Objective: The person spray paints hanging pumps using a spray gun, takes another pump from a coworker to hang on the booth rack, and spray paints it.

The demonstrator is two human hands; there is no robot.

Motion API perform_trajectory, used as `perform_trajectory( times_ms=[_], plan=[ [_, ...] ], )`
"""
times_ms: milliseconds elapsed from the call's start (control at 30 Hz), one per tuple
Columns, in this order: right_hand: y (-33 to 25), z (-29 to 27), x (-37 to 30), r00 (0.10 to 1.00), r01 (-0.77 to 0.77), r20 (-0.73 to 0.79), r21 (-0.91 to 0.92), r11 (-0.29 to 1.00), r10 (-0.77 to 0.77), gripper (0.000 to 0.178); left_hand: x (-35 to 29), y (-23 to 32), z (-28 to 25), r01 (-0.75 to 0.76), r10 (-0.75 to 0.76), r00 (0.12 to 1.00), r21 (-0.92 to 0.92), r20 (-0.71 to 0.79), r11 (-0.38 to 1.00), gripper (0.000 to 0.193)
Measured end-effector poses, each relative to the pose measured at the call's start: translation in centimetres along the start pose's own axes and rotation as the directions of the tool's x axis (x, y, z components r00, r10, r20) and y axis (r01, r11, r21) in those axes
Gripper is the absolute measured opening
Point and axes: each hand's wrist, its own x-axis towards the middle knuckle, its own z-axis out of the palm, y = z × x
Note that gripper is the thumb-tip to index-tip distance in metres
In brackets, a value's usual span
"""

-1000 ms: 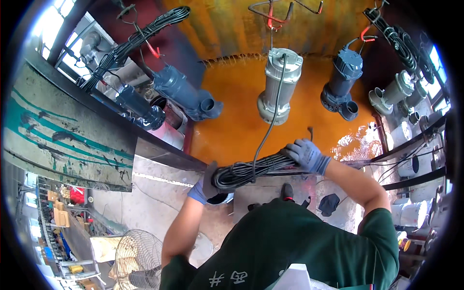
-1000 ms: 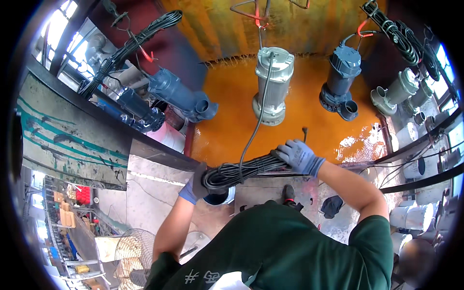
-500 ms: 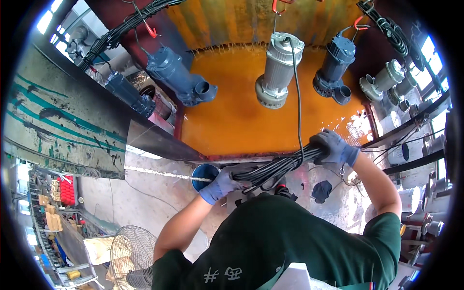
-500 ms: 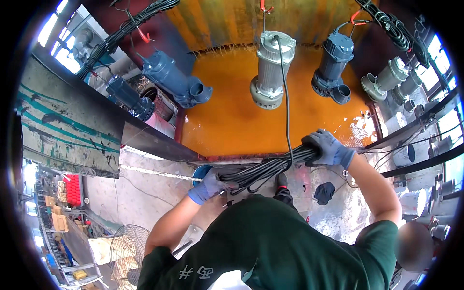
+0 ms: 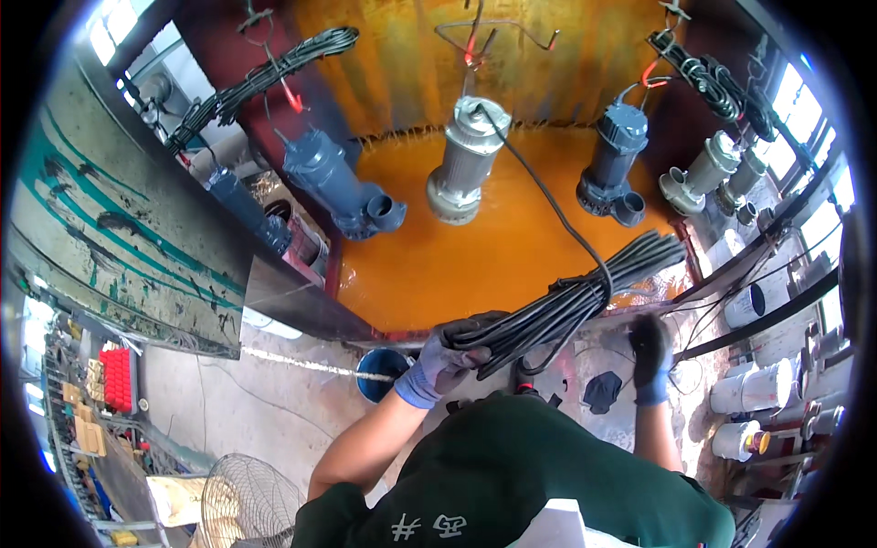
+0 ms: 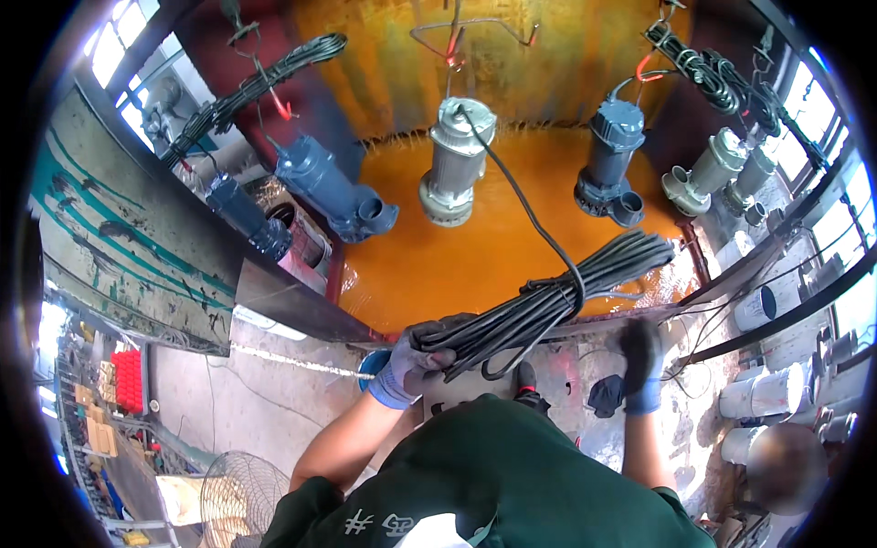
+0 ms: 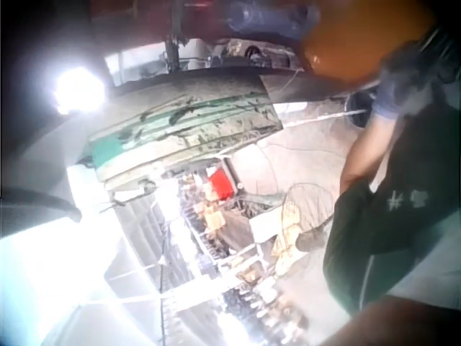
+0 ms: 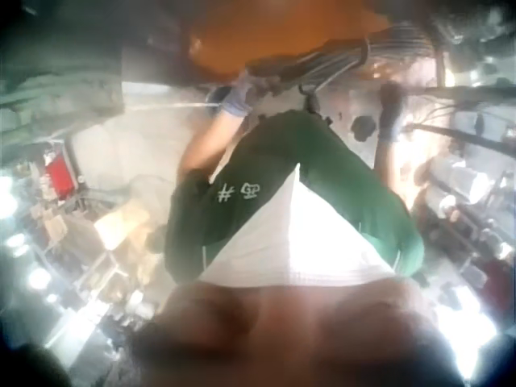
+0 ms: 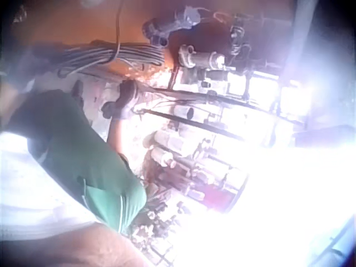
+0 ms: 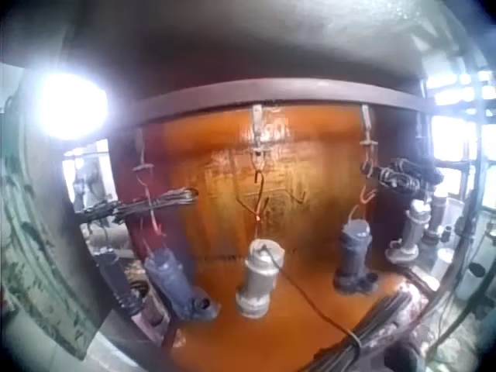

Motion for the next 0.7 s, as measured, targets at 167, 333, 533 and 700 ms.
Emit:
perform_trajectory(
  times_ms=[167, 333, 533, 700],
  plan=[
    [-10.0, 16.3, -2.7, 0.882, 0.021, 0.453, 0.242, 0.970, -0.132, 0.081, 4.1, 1.0, 5.7, -0.238, 0.175, 0.969, 0.484, 0.173, 0.842, 0.040],
    [-19.2, 25.0, 3.1, 0.813, -0.326, 0.582, 0.500, 0.802, -0.032, 0.045, 8.9, 5.6, 13.2, -0.570, -0.060, 0.654, 0.439, 0.755, -0.694, 0.039],
    [-23.1, 30.1, 10.7, 0.863, -0.138, 0.425, 0.717, 0.683, -0.272, 0.013, 14.0, 7.7, 14.6, -0.506, 0.189, 0.688, 0.649, 0.701, -0.568, 0.071],
    [-26.3, 33.3, 15.8, 0.837, -0.219, 0.482, 0.729, 0.648, -0.259, 0.012, 16.9, 8.0, 16.6, -0.156, 0.081, 0.969, 0.320, 0.234, 0.934, 0.085]
  ],
)
